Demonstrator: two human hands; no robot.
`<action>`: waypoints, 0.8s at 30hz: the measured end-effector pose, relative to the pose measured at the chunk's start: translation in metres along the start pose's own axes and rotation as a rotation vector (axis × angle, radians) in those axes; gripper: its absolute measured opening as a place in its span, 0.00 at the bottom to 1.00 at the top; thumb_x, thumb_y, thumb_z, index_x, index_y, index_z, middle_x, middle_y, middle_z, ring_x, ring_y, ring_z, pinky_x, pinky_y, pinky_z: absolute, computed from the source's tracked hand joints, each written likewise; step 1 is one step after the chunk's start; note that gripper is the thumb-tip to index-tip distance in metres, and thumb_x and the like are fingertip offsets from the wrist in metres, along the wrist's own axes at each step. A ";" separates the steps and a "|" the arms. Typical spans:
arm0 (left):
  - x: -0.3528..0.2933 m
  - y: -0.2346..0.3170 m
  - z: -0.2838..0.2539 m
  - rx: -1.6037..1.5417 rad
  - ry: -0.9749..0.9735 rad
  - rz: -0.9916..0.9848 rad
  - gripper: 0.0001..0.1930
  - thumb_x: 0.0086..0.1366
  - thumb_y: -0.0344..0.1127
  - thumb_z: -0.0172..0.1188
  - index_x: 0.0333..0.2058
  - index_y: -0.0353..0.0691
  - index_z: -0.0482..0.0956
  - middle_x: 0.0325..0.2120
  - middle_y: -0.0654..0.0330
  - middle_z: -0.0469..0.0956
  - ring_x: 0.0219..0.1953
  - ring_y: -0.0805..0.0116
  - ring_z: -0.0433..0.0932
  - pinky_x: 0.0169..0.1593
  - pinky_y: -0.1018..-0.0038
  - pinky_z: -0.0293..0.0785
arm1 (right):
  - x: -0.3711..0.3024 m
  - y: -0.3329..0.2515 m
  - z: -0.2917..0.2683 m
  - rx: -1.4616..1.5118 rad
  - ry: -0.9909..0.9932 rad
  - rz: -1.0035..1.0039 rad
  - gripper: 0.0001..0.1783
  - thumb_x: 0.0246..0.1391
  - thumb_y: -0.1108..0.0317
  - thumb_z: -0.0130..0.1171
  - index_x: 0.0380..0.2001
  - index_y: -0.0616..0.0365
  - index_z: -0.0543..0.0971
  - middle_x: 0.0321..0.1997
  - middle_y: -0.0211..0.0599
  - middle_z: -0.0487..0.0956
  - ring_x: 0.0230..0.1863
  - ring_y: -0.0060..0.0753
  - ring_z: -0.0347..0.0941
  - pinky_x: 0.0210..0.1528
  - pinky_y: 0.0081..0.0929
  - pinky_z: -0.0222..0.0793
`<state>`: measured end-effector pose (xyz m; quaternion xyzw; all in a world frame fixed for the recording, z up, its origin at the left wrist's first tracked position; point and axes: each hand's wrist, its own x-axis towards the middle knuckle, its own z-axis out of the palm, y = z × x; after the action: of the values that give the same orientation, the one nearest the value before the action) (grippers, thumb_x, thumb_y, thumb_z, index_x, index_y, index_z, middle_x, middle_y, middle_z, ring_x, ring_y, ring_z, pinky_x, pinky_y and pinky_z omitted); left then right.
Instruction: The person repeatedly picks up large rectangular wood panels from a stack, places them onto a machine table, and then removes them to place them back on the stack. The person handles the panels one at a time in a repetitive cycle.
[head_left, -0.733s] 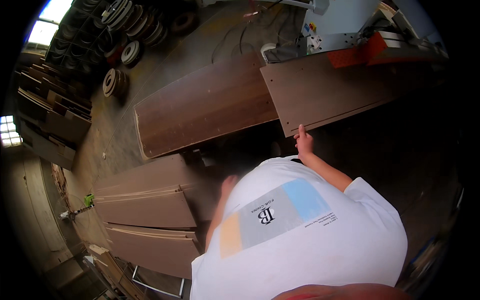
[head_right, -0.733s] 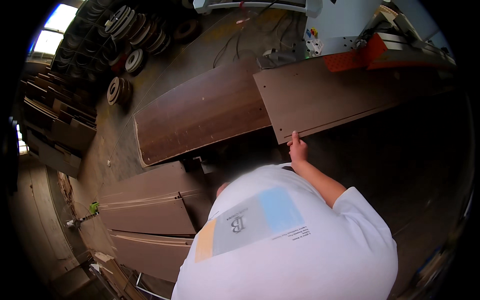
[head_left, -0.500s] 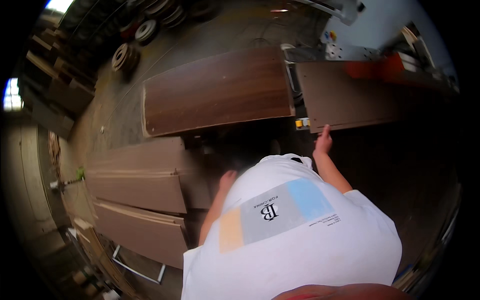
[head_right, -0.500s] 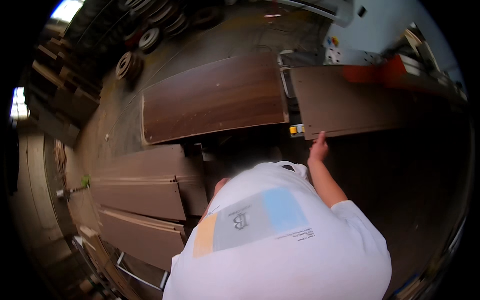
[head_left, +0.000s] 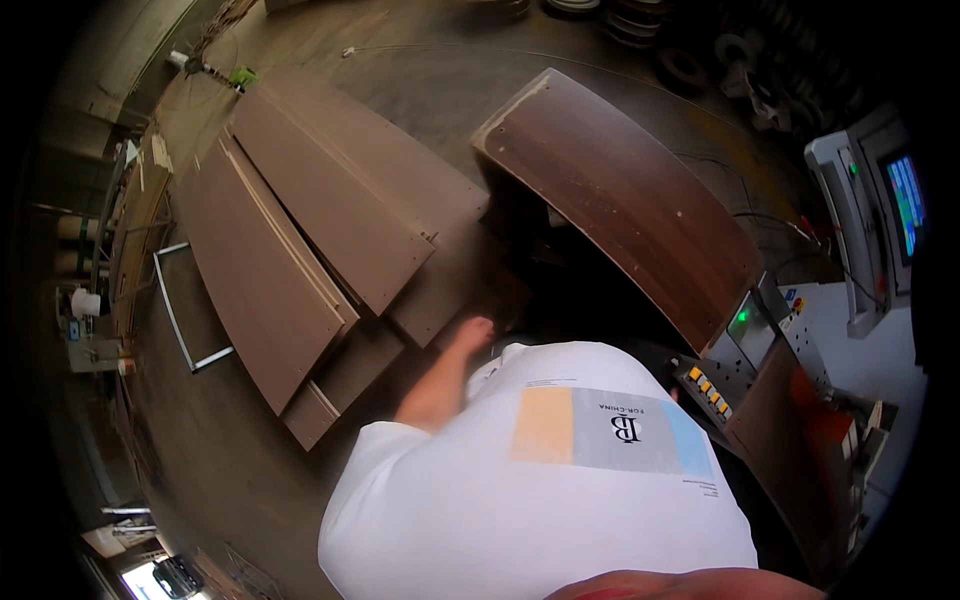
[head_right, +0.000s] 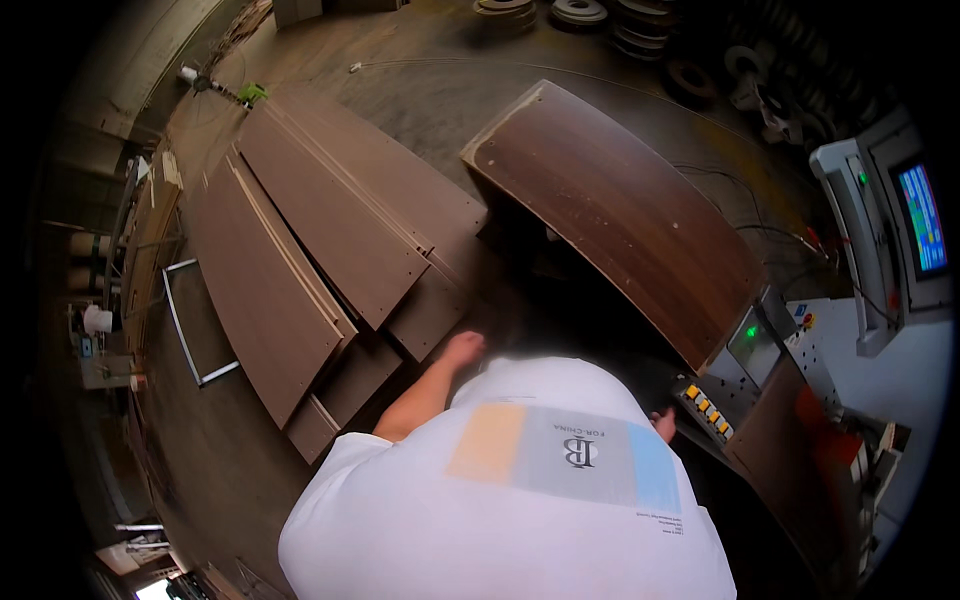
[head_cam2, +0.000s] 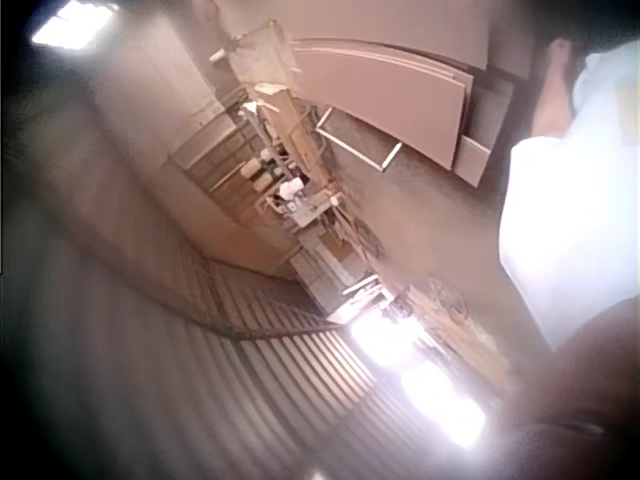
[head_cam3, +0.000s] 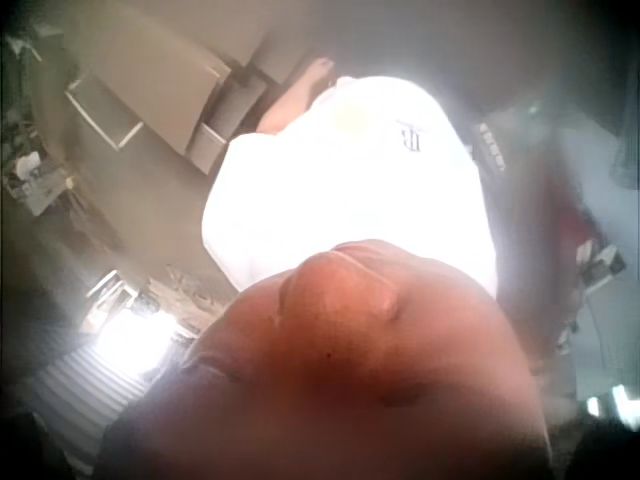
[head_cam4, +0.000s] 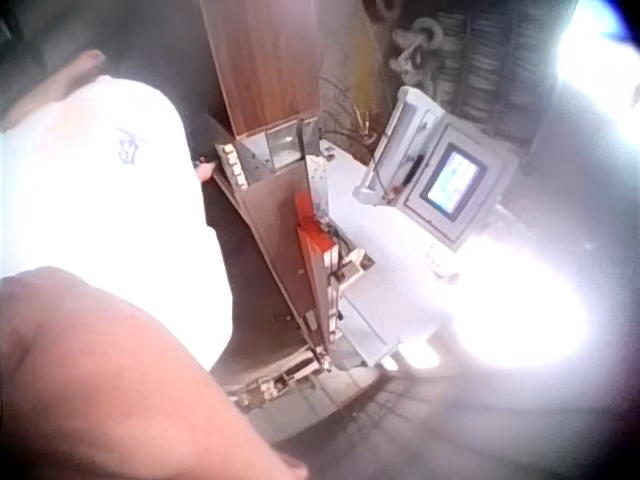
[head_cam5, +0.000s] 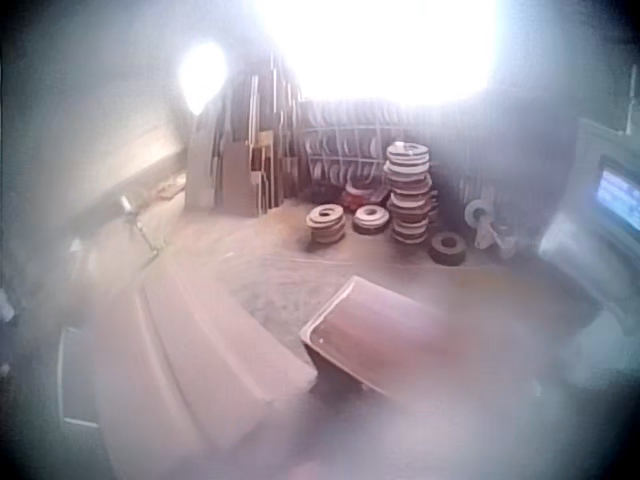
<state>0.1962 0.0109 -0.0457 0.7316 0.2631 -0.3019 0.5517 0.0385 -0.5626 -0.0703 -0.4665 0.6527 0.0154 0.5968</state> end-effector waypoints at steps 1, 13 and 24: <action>0.003 -0.015 -0.012 -0.045 0.022 -0.023 0.13 0.69 0.41 0.55 0.44 0.39 0.80 0.34 0.58 0.82 0.36 0.65 0.81 0.39 0.68 0.78 | -0.014 -0.010 0.022 -0.131 -0.065 -0.027 0.26 0.62 0.40 0.48 0.26 0.53 0.70 0.21 0.29 0.70 0.19 0.24 0.62 0.21 0.25 0.60; 0.066 -0.086 -0.180 -0.777 0.379 -0.227 0.18 0.71 0.46 0.52 0.53 0.43 0.72 0.39 0.59 0.81 0.33 0.69 0.79 0.32 0.71 0.74 | -0.162 -0.075 0.154 -1.012 -0.480 -0.455 0.24 0.63 0.46 0.53 0.36 0.59 0.78 0.25 0.30 0.75 0.25 0.21 0.67 0.28 0.21 0.64; 0.122 -0.120 -0.265 -1.524 0.878 -0.494 0.31 0.71 0.52 0.49 0.66 0.41 0.58 0.64 0.52 0.63 0.63 0.45 0.67 0.57 0.54 0.73 | -0.220 -0.083 0.222 -1.042 -0.569 -0.340 0.17 0.63 0.56 0.58 0.40 0.60 0.80 0.30 0.28 0.79 0.33 0.19 0.72 0.37 0.20 0.68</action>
<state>0.2333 0.3033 -0.1574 0.1413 0.7267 0.1495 0.6554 0.2279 -0.3517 0.0854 -0.7718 0.2910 0.3609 0.4351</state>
